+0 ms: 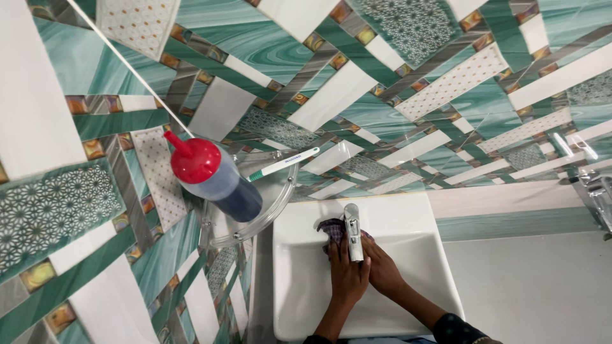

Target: The person wipes the top edges, faucet base, and interior basin of a white pedestal sink using a purple cloth.

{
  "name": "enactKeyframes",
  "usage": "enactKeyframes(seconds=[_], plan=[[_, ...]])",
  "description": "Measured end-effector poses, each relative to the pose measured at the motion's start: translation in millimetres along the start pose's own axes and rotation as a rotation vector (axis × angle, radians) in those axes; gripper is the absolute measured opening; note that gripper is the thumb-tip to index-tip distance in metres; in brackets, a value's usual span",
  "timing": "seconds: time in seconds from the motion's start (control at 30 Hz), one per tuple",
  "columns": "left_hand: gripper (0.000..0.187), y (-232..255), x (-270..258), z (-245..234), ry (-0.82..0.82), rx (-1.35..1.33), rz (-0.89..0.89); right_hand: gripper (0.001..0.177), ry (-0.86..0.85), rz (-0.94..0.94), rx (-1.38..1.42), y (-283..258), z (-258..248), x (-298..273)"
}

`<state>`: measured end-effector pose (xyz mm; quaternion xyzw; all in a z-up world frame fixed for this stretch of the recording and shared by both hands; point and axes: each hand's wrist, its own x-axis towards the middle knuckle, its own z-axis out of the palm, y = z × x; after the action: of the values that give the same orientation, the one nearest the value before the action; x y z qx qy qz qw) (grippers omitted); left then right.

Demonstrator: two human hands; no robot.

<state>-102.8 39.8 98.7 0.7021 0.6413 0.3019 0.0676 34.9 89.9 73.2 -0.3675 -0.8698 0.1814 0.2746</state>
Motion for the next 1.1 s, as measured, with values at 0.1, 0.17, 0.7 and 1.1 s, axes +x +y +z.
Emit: enactKeyframes(seconds=[0.1,0.17,0.7,1.1], plan=[[0.07,26,-1,11,0.059,-0.201,0.024,0.056,0.181,0.05,0.052,-4,-24,-10],[0.053,45,-2,23,0.013,-0.287,0.025,0.054,0.258,0.27,0.149,2,-39,-18],[0.044,81,66,60,0.211,0.164,0.05,0.051,0.106,0.059,-0.33,60,-98,20],[0.054,79,112,74,0.063,0.122,0.045,0.051,0.05,0.046,-0.195,114,-118,30]])
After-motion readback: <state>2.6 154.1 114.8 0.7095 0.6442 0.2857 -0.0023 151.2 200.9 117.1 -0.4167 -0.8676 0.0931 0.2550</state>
